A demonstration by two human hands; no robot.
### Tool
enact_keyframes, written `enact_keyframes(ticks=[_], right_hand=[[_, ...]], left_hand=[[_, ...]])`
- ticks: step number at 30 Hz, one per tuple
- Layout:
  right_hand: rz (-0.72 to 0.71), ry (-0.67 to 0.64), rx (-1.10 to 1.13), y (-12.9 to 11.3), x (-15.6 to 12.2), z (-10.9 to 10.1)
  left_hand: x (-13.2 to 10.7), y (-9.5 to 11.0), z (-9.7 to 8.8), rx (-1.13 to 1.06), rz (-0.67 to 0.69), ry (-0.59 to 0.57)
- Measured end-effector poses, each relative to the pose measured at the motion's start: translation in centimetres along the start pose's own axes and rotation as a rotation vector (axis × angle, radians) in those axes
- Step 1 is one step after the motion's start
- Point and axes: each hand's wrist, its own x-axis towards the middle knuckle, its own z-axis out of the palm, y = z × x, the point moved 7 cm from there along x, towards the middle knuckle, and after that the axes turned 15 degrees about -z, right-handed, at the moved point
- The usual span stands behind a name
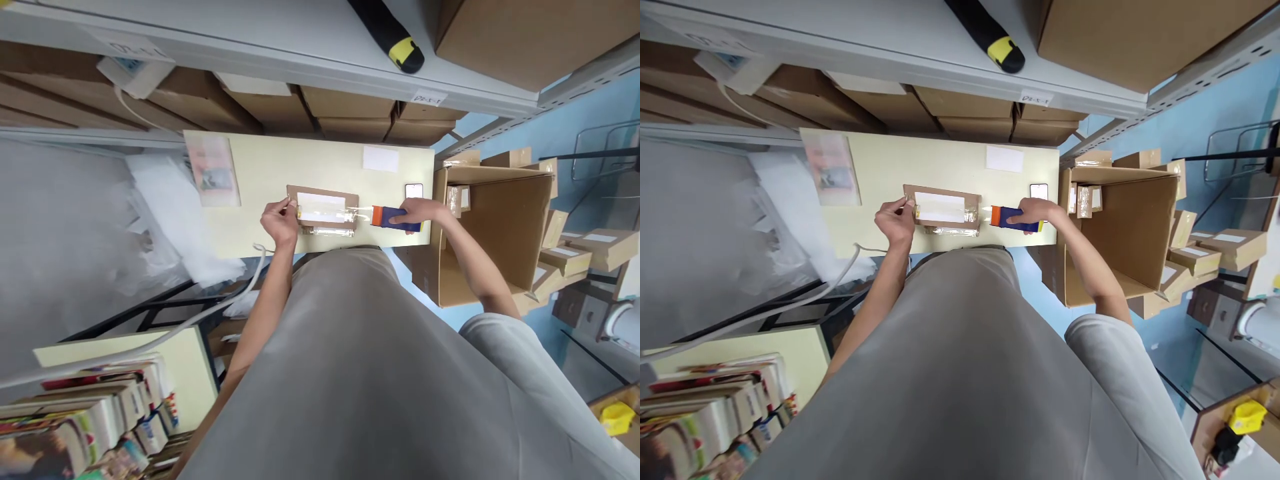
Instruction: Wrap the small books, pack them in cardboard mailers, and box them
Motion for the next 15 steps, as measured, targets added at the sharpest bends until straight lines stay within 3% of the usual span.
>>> enact_keyframes(ticks=[5,10,15], right_hand=[[0.122,0.137,-0.157,-0.6,2.7,0.7],[0.158,0.273,-0.265,-1.9,5.9,2.4],[0.258,0.443,-0.300,-1.7,8.4,4.6]], left_hand=[[0.1,0.1,0.0,0.033,0.010,-0.011],[-0.3,0.7,-0.2,0.061,0.033,0.006],[0.3,0.4,-1.7,0.086,0.009,0.025]])
